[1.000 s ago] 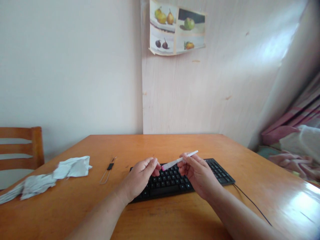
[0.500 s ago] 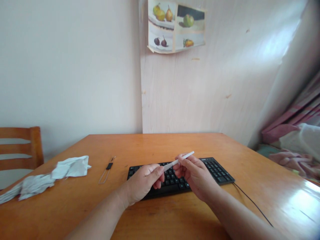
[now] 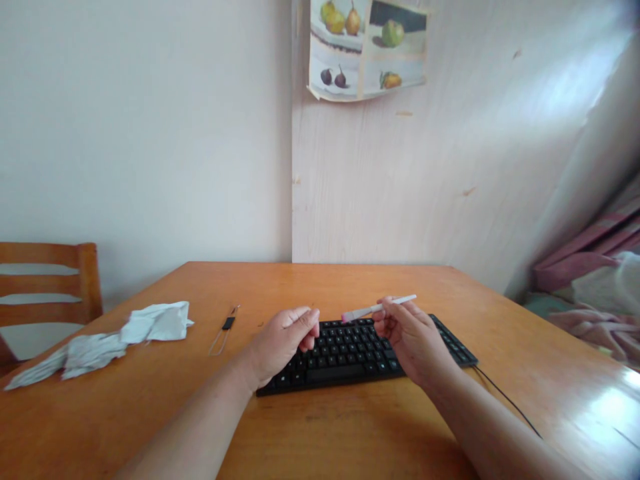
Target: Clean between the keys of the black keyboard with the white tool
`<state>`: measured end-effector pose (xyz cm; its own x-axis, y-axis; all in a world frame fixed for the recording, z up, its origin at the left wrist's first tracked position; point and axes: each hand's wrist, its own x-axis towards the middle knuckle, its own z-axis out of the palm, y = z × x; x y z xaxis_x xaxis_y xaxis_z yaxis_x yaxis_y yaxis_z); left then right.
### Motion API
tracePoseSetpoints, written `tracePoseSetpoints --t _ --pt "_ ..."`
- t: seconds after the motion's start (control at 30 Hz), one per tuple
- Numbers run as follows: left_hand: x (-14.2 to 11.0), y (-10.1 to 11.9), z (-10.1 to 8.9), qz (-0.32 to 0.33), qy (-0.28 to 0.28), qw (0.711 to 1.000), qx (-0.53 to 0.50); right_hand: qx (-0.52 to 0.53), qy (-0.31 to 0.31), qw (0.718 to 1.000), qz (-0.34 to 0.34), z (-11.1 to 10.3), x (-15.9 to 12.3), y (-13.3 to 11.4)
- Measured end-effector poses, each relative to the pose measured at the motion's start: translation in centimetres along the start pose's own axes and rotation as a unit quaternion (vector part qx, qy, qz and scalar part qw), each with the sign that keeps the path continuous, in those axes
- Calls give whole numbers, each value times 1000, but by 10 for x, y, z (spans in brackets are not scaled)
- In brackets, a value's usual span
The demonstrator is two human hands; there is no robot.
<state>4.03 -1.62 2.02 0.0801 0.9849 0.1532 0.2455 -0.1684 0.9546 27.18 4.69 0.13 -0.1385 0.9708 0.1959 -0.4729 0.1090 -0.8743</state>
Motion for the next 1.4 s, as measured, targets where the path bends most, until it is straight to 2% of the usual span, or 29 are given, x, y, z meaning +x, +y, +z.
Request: tracePoseSetpoints --t 0.1,0.2,0.33,0.43,0.57,0.63,0.83,0.97,1.17,1.4 --pt "9 -10 -12 22 120 992 -21 -57 26 997 -35 -5 3 1" --pt "20 -26 -26 26 227 973 -39 -126 28 989 -76 -4 2 5" --pt "32 -50 -42 25 305 952 -12 -202 -11 974 -101 1 -2 11" --pt "38 -63 -49 19 318 948 26 -284 -52 949 -129 8 -8 9" --pt "44 -78 -54 12 326 945 37 -426 -108 880 -182 22 -16 -4" --pt "46 -84 -55 3 330 943 39 -457 -134 860 -185 32 -16 -9" --pt "48 -89 -51 -14 328 944 41 -476 -224 827 -196 50 3 -6" --pt "47 -87 -48 -13 324 945 53 -486 -225 819 -206 50 11 7" --pt "44 -85 -45 -18 314 946 76 -515 -217 795 -235 44 9 22" --pt "44 -84 -44 -20 306 949 79 -544 -247 763 -246 41 2 15"
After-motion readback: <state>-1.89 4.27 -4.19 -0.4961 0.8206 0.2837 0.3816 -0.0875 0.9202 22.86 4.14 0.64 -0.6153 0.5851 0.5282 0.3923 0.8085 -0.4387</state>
